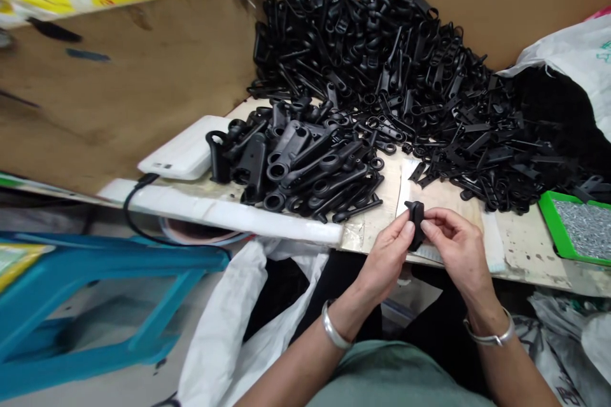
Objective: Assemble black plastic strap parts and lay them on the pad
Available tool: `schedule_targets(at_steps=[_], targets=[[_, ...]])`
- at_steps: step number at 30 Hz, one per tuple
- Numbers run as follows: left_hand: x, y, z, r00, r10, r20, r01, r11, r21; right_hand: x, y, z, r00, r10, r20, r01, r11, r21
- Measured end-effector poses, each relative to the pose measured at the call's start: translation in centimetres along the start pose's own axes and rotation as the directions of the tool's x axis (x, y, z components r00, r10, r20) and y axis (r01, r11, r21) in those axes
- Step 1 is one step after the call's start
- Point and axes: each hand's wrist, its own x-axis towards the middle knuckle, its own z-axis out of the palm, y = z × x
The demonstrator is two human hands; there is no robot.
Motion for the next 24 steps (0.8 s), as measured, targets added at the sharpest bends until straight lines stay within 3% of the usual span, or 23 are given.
schedule_targets(at_steps=[5,9,13,16,19,22,24], targets=[[-0.2,0.2,-0.4,0.993,0.117,0.033,-0.121,0.946,0.302,0.0,0.2,-0.4,0.997,-0.071,0.003,0.071,0.993,-0.094],[-0.6,0.5,-0.2,0.987,0.123,0.1,-0.155,0.885,0.439,0.2,0.8,-1.1,0.984,-0.173,-0.034,0.165,0.971,-0.172],[-0.6,0.2,-0.2,0.985,0.119,0.123,-0.165,0.853,0.495,0.5,1.5,-1.8,0.97,-0.228,0.086,0.242,0.944,-0.224],[-0.6,0.0,-0.3,0.99,0.028,0.137,-0.083,0.905,0.417,0.9,1.5,-2.3,0.971,-0.182,0.158,0.215,0.948,-0.233],[-0.7,0.1,-0.4,0.978,-0.121,0.169,0.081,0.971,0.224,1.3,1.0,-2.7,0.961,-0.111,0.252,0.176,0.952,-0.251],[-0.7,0.4,-0.2,0.967,-0.204,0.152,0.196,0.978,0.066,1.2,0.6,-3.2,0.936,-0.222,0.273,0.299,0.91,-0.288],[-0.6,0.6,-0.1,0.969,-0.212,0.129,0.212,0.977,0.016,0.7,0.7,-3.5,0.886,-0.341,0.313,0.437,0.839,-0.323]])
